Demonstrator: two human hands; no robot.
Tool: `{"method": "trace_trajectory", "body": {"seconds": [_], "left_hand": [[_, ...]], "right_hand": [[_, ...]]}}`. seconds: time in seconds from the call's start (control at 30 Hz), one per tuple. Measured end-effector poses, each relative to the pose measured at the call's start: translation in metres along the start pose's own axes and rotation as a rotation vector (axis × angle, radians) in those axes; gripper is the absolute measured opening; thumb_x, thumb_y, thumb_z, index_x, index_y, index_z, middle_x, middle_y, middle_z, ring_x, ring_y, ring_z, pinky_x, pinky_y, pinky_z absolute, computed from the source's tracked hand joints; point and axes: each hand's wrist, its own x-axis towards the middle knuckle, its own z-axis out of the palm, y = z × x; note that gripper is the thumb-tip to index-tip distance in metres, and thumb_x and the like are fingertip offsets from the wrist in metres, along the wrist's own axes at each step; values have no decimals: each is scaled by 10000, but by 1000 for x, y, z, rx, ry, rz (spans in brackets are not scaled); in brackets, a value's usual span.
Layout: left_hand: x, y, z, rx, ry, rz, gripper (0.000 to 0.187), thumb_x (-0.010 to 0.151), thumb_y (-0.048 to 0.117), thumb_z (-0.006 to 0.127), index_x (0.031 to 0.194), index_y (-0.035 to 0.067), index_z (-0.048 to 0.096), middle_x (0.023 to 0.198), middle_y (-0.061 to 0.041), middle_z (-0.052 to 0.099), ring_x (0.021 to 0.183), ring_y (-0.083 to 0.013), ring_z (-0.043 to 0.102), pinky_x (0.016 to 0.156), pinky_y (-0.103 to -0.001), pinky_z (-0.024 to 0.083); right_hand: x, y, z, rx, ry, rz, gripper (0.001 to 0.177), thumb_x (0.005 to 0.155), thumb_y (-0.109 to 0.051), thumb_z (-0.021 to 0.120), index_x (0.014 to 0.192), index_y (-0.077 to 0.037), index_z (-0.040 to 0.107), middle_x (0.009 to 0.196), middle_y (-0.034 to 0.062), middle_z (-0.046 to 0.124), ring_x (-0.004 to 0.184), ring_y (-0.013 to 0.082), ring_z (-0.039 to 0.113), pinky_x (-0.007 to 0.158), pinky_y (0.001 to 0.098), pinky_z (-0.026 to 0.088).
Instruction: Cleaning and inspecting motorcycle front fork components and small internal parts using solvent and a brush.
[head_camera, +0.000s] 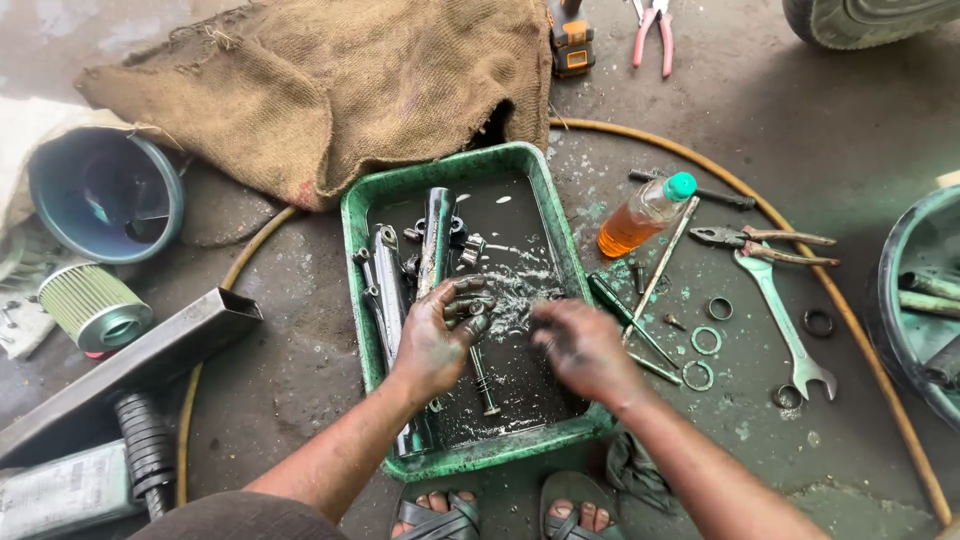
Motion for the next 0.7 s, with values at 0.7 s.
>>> {"method": "trace_trajectory", "body": {"seconds": [0.7], "left_hand": [[-8,16,-3,490,5,-14,643,866,-51,658,1450,158,490,1402,-114,604,1255,-244,628,1070,-350,529]], "right_hand": [[16,-41,-25,562,-60,293,236,903,-111,702,1116,-35,769,991,96,810,842,150,765,770,309,654]]}}
